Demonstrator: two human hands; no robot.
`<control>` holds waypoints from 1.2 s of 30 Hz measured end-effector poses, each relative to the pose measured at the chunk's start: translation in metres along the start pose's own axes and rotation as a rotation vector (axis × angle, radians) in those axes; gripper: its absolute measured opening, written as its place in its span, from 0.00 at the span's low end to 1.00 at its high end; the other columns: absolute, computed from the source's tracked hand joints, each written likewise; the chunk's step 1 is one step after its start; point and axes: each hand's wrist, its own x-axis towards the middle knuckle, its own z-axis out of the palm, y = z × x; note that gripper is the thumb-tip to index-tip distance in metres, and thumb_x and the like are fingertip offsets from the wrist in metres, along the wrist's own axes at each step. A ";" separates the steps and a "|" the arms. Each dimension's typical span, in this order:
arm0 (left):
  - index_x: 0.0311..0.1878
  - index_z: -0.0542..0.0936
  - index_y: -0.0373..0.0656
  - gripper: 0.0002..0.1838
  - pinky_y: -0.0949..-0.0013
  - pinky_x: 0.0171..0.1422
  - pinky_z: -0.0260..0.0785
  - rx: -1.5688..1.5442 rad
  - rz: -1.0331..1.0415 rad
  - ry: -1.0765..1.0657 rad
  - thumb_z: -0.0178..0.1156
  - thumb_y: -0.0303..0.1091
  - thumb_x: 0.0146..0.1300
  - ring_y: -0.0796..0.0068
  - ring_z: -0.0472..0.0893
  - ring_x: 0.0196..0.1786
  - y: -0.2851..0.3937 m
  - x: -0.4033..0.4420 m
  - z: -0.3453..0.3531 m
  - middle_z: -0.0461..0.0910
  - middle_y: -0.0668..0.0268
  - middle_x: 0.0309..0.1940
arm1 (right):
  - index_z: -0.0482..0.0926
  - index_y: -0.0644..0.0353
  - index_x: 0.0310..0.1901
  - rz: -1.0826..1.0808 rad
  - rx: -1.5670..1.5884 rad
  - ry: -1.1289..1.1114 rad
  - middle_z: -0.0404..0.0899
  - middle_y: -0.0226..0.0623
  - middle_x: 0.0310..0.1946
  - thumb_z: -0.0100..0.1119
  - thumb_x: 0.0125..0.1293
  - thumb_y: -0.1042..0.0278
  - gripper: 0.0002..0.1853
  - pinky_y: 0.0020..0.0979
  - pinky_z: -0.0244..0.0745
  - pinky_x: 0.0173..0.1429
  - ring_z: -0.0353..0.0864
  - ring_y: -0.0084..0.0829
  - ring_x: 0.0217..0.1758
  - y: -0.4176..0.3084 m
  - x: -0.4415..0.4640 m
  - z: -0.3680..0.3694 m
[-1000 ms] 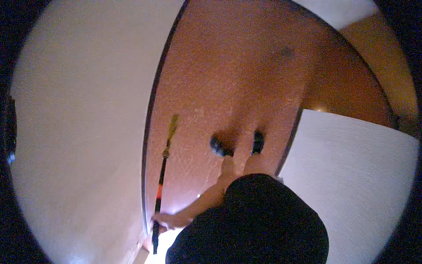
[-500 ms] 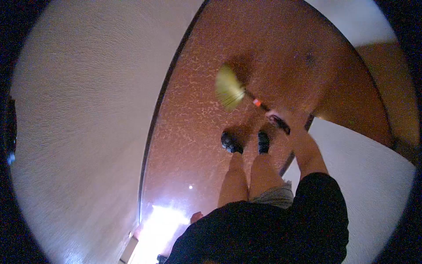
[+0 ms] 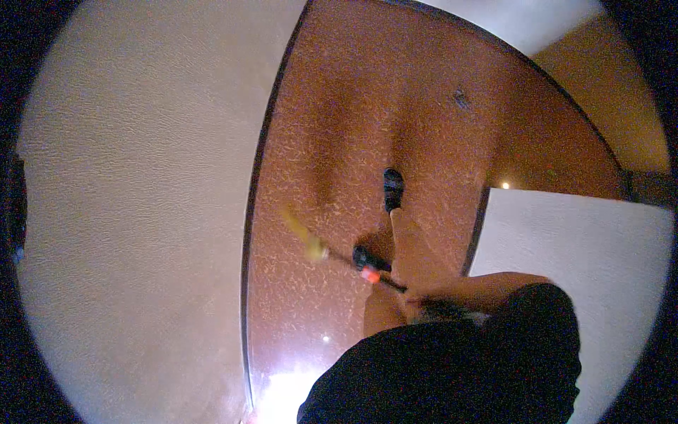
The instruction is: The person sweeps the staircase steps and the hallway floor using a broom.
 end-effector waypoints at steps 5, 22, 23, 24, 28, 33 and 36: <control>0.45 0.73 0.41 0.17 0.68 0.40 0.70 0.030 -0.001 0.093 0.51 0.43 0.60 0.71 0.78 0.38 0.022 -0.019 0.007 0.77 0.63 0.37 | 0.70 0.55 0.15 0.420 -0.533 -0.210 0.67 0.31 0.09 0.52 0.53 0.61 0.13 0.32 0.57 0.16 0.63 0.25 0.10 -0.108 0.168 0.058; 0.46 0.73 0.41 0.15 0.68 0.41 0.69 0.029 0.071 -0.015 0.51 0.39 0.59 0.74 0.77 0.36 0.302 0.043 0.125 0.77 0.64 0.36 | 0.66 0.55 0.23 -0.200 0.575 0.092 0.64 0.26 0.13 0.51 0.60 0.60 0.13 0.22 0.58 0.15 0.63 0.18 0.12 -0.240 0.002 -0.380; 0.46 0.73 0.41 0.16 0.69 0.41 0.68 0.021 0.030 0.002 0.52 0.39 0.58 0.75 0.76 0.37 0.343 0.044 0.136 0.77 0.65 0.36 | 0.71 0.57 0.30 0.019 0.016 0.653 0.65 0.26 0.15 0.52 0.59 0.59 0.10 0.22 0.58 0.16 0.62 0.18 0.12 -0.204 -0.020 -0.409; 0.47 0.73 0.40 0.17 0.70 0.41 0.66 0.014 -0.010 0.023 0.53 0.40 0.57 0.76 0.76 0.39 0.403 0.032 0.157 0.77 0.65 0.36 | 0.73 0.57 0.38 -0.032 0.034 0.662 0.64 0.25 0.15 0.53 0.58 0.60 0.11 0.23 0.59 0.17 0.63 0.19 0.14 -0.193 -0.072 -0.417; 0.48 0.72 0.43 0.19 0.72 0.41 0.63 0.147 0.078 0.041 0.55 0.42 0.55 0.77 0.75 0.40 0.503 -0.004 0.180 0.77 0.67 0.37 | 0.73 0.59 0.30 0.132 0.128 0.976 0.68 0.31 0.15 0.56 0.52 0.67 0.07 0.28 0.61 0.14 0.66 0.23 0.12 -0.216 -0.223 -0.465; 0.43 0.74 0.41 0.16 0.73 0.39 0.67 0.410 0.272 0.002 0.53 0.41 0.57 0.75 0.76 0.35 0.516 -0.006 0.174 0.77 0.66 0.32 | 0.72 0.64 0.22 0.090 0.097 1.438 0.71 0.37 0.14 0.55 0.45 0.72 0.05 0.33 0.63 0.16 0.71 0.30 0.15 -0.266 -0.226 -0.460; 0.40 0.75 0.39 0.15 0.71 0.38 0.69 0.523 0.368 -0.017 0.53 0.40 0.57 0.74 0.77 0.32 0.496 0.000 0.151 0.77 0.66 0.29 | 0.74 0.63 0.22 -0.046 0.259 1.191 0.73 0.37 0.16 0.55 0.47 0.72 0.04 0.36 0.68 0.23 0.74 0.31 0.21 -0.330 -0.211 -0.344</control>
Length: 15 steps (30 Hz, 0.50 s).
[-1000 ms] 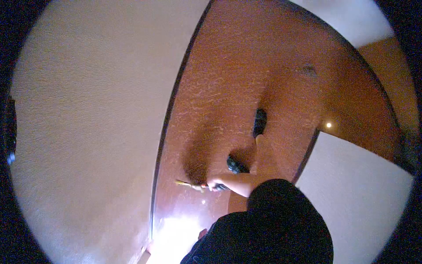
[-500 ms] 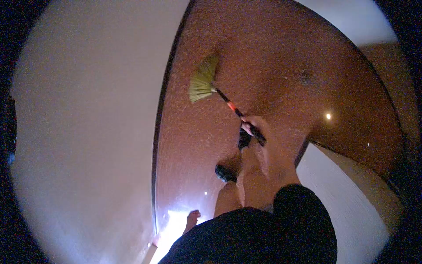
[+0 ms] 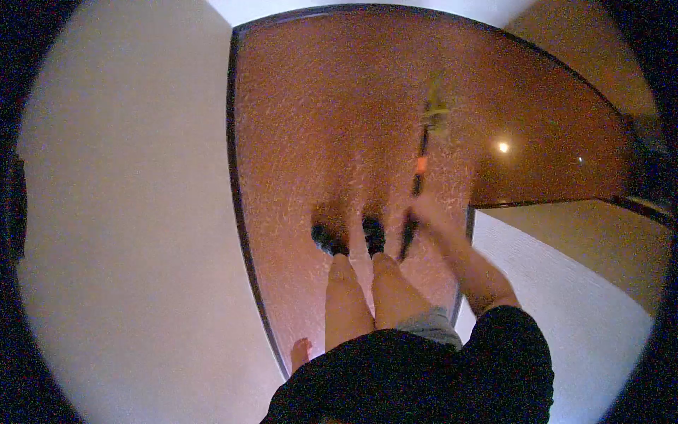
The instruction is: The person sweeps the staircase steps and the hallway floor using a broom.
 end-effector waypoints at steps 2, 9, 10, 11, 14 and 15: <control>0.39 0.76 0.38 0.14 0.71 0.37 0.69 -0.020 -0.030 0.004 0.53 0.39 0.56 0.74 0.77 0.31 0.005 -0.007 -0.011 0.77 0.65 0.28 | 0.72 0.65 0.30 0.131 0.644 -0.497 0.75 0.43 0.25 0.50 0.56 0.66 0.10 0.35 0.73 0.37 0.76 0.37 0.27 -0.017 -0.076 0.054; 0.40 0.77 0.44 0.13 0.67 0.40 0.69 0.185 -0.165 -0.020 0.50 0.41 0.59 0.68 0.78 0.34 0.043 0.057 -0.065 0.78 0.57 0.30 | 0.73 0.65 0.33 0.353 0.689 -1.154 0.76 0.42 0.27 0.47 0.58 0.66 0.10 0.36 0.71 0.43 0.76 0.37 0.32 -0.160 -0.193 0.222; 0.41 0.77 0.44 0.13 0.67 0.40 0.69 0.210 -0.099 -0.028 0.50 0.40 0.59 0.68 0.78 0.35 0.064 0.071 -0.077 0.78 0.57 0.31 | 0.72 0.62 0.32 0.191 0.628 -1.023 0.76 0.41 0.24 0.46 0.59 0.67 0.08 0.36 0.75 0.35 0.77 0.35 0.27 -0.168 -0.182 0.247; 0.41 0.77 0.44 0.13 0.67 0.41 0.69 0.236 -0.033 -0.034 0.49 0.39 0.59 0.68 0.78 0.36 0.084 0.085 -0.089 0.78 0.57 0.32 | 0.70 0.59 0.29 0.311 0.732 -1.073 0.72 0.35 0.20 0.46 0.58 0.67 0.06 0.32 0.70 0.27 0.73 0.30 0.21 -0.154 -0.135 0.281; 0.43 0.76 0.43 0.13 0.68 0.43 0.68 0.357 0.168 -0.035 0.50 0.37 0.59 0.68 0.78 0.38 0.138 0.135 -0.128 0.78 0.57 0.35 | 0.64 0.52 0.22 0.299 0.669 -1.272 0.61 0.24 0.12 0.51 0.56 0.65 0.09 0.24 0.55 0.14 0.60 0.20 0.10 -0.203 -0.011 0.286; 0.44 0.75 0.43 0.13 0.68 0.44 0.68 0.376 0.207 0.004 0.50 0.37 0.59 0.67 0.78 0.39 0.159 0.149 -0.137 0.78 0.56 0.36 | 0.68 0.54 0.21 0.169 0.517 -1.080 0.65 0.28 0.13 0.54 0.55 0.64 0.09 0.24 0.57 0.16 0.63 0.21 0.12 -0.209 0.025 0.286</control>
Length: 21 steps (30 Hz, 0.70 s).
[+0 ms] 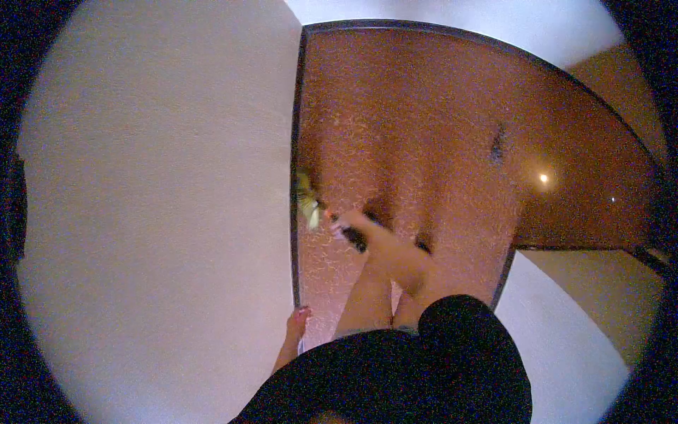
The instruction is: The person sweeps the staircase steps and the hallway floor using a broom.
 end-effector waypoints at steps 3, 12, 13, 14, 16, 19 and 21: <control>0.46 0.74 0.39 0.16 0.66 0.47 0.67 -0.272 -0.083 0.105 0.52 0.39 0.58 0.63 0.77 0.42 0.072 0.019 -0.058 0.77 0.54 0.37 | 0.76 0.61 0.22 -0.064 -0.647 0.522 0.71 0.34 0.13 0.59 0.52 0.59 0.13 0.27 0.63 0.17 0.69 0.26 0.13 -0.075 0.010 -0.057; 0.44 0.74 0.43 0.15 0.58 0.54 0.61 0.641 0.592 0.622 0.58 0.27 0.50 0.60 0.68 0.54 0.234 0.077 -0.207 0.71 0.61 0.46 | 0.74 0.62 0.39 -0.475 -0.946 0.885 0.73 0.46 0.21 0.55 0.52 0.65 0.14 0.38 0.68 0.32 0.75 0.39 0.27 -0.048 -0.089 -0.048; 0.43 0.73 0.41 0.14 0.56 0.57 0.59 0.675 0.570 0.732 0.58 0.28 0.51 0.58 0.65 0.57 0.273 0.078 -0.245 0.69 0.59 0.49 | 0.74 0.62 0.38 -0.408 -0.889 0.784 0.73 0.45 0.21 0.55 0.51 0.65 0.14 0.38 0.68 0.31 0.75 0.38 0.26 -0.036 -0.127 -0.021; 0.44 0.72 0.39 0.14 0.57 0.59 0.58 0.466 0.599 0.918 0.57 0.28 0.53 0.58 0.64 0.58 0.292 0.086 -0.277 0.67 0.57 0.50 | 0.74 0.63 0.37 -0.295 -0.837 0.678 0.73 0.45 0.20 0.56 0.50 0.65 0.13 0.37 0.68 0.31 0.75 0.37 0.25 -0.025 -0.152 -0.006; 0.47 0.70 0.38 0.16 0.56 0.59 0.59 0.849 0.781 1.197 0.57 0.32 0.56 0.56 0.63 0.59 0.346 0.093 -0.352 0.66 0.54 0.51 | 0.75 0.63 0.35 -0.079 -0.748 0.461 0.74 0.43 0.20 0.57 0.49 0.66 0.12 0.36 0.68 0.29 0.74 0.35 0.24 -0.013 -0.177 0.009; 0.50 0.69 0.42 0.19 0.51 0.60 0.55 0.952 0.736 1.385 0.57 0.37 0.57 0.55 0.61 0.60 0.433 0.114 -0.401 0.64 0.56 0.54 | 0.76 0.63 0.31 0.153 -0.773 0.200 0.75 0.41 0.19 0.58 0.47 0.67 0.10 0.34 0.67 0.26 0.74 0.33 0.22 -0.030 -0.130 -0.002; 0.55 0.67 0.50 0.22 0.43 0.60 0.51 1.285 0.512 1.609 0.54 0.46 0.58 0.55 0.58 0.62 0.466 0.143 -0.420 0.60 0.58 0.58 | 0.76 0.63 0.29 0.231 -0.887 0.115 0.75 0.39 0.18 0.59 0.46 0.68 0.09 0.33 0.67 0.25 0.74 0.31 0.20 -0.066 -0.068 -0.015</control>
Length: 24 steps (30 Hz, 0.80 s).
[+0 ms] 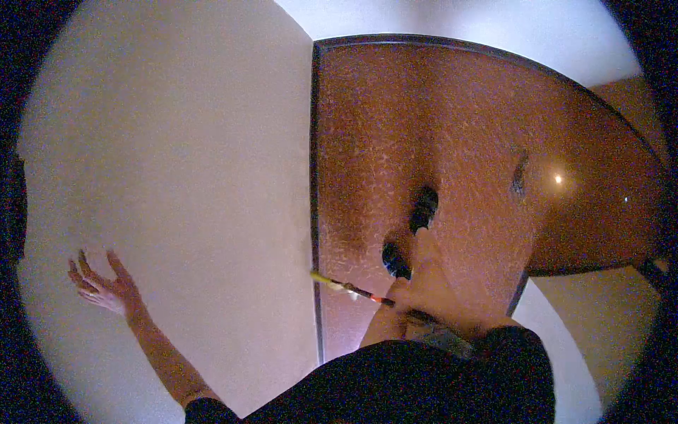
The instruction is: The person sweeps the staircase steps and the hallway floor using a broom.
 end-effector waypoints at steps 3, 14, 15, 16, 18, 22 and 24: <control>0.60 0.63 0.57 0.26 0.38 0.59 0.48 0.134 0.116 -0.002 0.49 0.52 0.59 0.56 0.54 0.65 -0.019 0.005 0.054 0.55 0.58 0.62 | 0.77 0.63 0.25 0.009 -0.140 -0.006 0.76 0.37 0.17 0.60 0.44 0.70 0.07 0.31 0.67 0.22 0.74 0.28 0.18 -0.050 0.075 -0.080; 0.63 0.59 0.53 0.31 0.37 0.59 0.47 0.376 0.226 -0.121 0.48 0.55 0.59 0.52 0.52 0.66 -0.014 0.028 0.039 0.47 0.56 0.65 | 0.67 0.61 0.23 -0.320 0.339 0.575 0.65 0.31 0.10 0.54 0.50 0.77 0.05 0.28 0.57 0.12 0.64 0.22 0.10 -0.228 0.140 -0.383; 0.63 0.59 0.51 0.32 0.37 0.59 0.47 0.372 0.221 -0.136 0.47 0.56 0.59 0.52 0.51 0.66 -0.018 0.025 0.049 0.46 0.55 0.65 | 0.67 0.61 0.25 -0.397 0.684 0.425 0.65 0.30 0.11 0.53 0.51 0.77 0.05 0.27 0.56 0.12 0.63 0.21 0.10 -0.253 0.135 -0.367; 0.63 0.59 0.51 0.32 0.37 0.59 0.47 0.362 0.219 -0.132 0.47 0.56 0.59 0.52 0.51 0.66 -0.024 0.020 0.051 0.46 0.55 0.65 | 0.67 0.61 0.27 -0.459 0.802 0.364 0.65 0.30 0.12 0.53 0.52 0.77 0.05 0.26 0.56 0.12 0.63 0.21 0.10 -0.270 0.115 -0.346; 0.63 0.59 0.51 0.32 0.37 0.59 0.47 0.379 0.256 -0.103 0.46 0.56 0.60 0.51 0.50 0.66 -0.026 0.015 0.052 0.46 0.54 0.65 | 0.67 0.61 0.28 -0.564 0.813 0.333 0.66 0.30 0.13 0.52 0.54 0.77 0.04 0.25 0.57 0.12 0.63 0.21 0.11 -0.294 0.080 -0.320; 0.64 0.57 0.51 0.32 0.37 0.60 0.45 0.369 0.255 -0.159 0.43 0.58 0.61 0.50 0.49 0.66 -0.016 0.022 0.050 0.46 0.52 0.65 | 0.68 0.62 0.29 -0.555 0.954 0.185 0.66 0.30 0.13 0.52 0.54 0.75 0.03 0.26 0.59 0.12 0.64 0.22 0.10 -0.255 0.095 -0.381; 0.64 0.57 0.51 0.32 0.37 0.60 0.43 0.425 0.235 -0.174 0.41 0.58 0.61 0.50 0.49 0.66 -0.021 0.015 0.052 0.45 0.51 0.65 | 0.69 0.63 0.28 -0.406 1.066 0.253 0.67 0.31 0.12 0.53 0.54 0.75 0.04 0.27 0.61 0.12 0.64 0.23 0.10 -0.228 0.091 -0.406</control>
